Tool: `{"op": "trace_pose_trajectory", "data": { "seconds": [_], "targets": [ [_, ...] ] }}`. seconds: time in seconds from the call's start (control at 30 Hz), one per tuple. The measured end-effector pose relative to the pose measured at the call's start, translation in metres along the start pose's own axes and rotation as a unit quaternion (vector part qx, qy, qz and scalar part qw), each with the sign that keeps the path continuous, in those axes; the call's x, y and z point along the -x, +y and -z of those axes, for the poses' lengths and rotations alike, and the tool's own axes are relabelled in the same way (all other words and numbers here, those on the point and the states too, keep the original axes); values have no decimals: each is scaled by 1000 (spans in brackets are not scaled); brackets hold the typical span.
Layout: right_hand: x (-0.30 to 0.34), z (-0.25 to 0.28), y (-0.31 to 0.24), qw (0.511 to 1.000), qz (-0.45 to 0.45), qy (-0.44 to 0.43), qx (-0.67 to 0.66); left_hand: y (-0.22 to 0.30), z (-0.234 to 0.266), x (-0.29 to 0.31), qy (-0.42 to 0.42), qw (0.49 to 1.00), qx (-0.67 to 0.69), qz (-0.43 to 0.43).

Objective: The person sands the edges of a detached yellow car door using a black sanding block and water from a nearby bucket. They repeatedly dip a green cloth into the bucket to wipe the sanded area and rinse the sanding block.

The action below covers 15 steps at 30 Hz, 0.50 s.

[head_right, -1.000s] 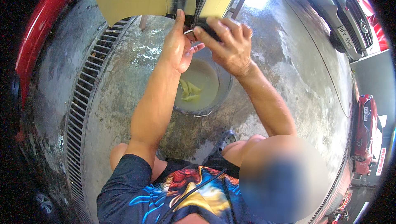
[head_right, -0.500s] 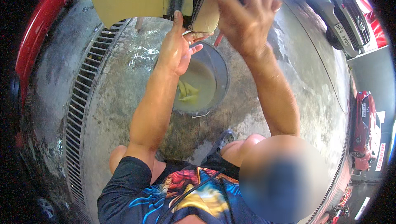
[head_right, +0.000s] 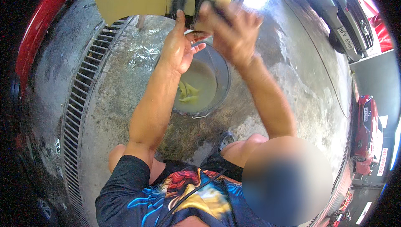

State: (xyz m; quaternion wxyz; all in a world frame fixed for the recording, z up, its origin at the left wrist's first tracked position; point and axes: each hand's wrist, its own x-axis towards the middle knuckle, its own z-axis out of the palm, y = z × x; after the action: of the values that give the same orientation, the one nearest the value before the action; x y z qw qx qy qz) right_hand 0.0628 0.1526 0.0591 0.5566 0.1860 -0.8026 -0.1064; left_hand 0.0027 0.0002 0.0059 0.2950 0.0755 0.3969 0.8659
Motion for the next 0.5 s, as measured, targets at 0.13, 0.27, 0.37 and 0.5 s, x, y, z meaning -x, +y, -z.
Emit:
{"op": "trace_pose_trajectory", "data": {
  "seconds": [0.13,0.27,0.37,0.5],
  "targets": [
    [5,0,-9,999,51,-12,-5,-1,-1,-1,9,1000,17,-18],
    [-34,6,28,999,-23,43,18,-5,2,2,-14,1000,-8,-10],
    [-22,7,16,1000,-6,22,18,-3,4,1,-29,1000,0,13],
    [-11,10,9,998,15,-50,-25,2,0,0,-32,999,10,-1]
  ]
}}
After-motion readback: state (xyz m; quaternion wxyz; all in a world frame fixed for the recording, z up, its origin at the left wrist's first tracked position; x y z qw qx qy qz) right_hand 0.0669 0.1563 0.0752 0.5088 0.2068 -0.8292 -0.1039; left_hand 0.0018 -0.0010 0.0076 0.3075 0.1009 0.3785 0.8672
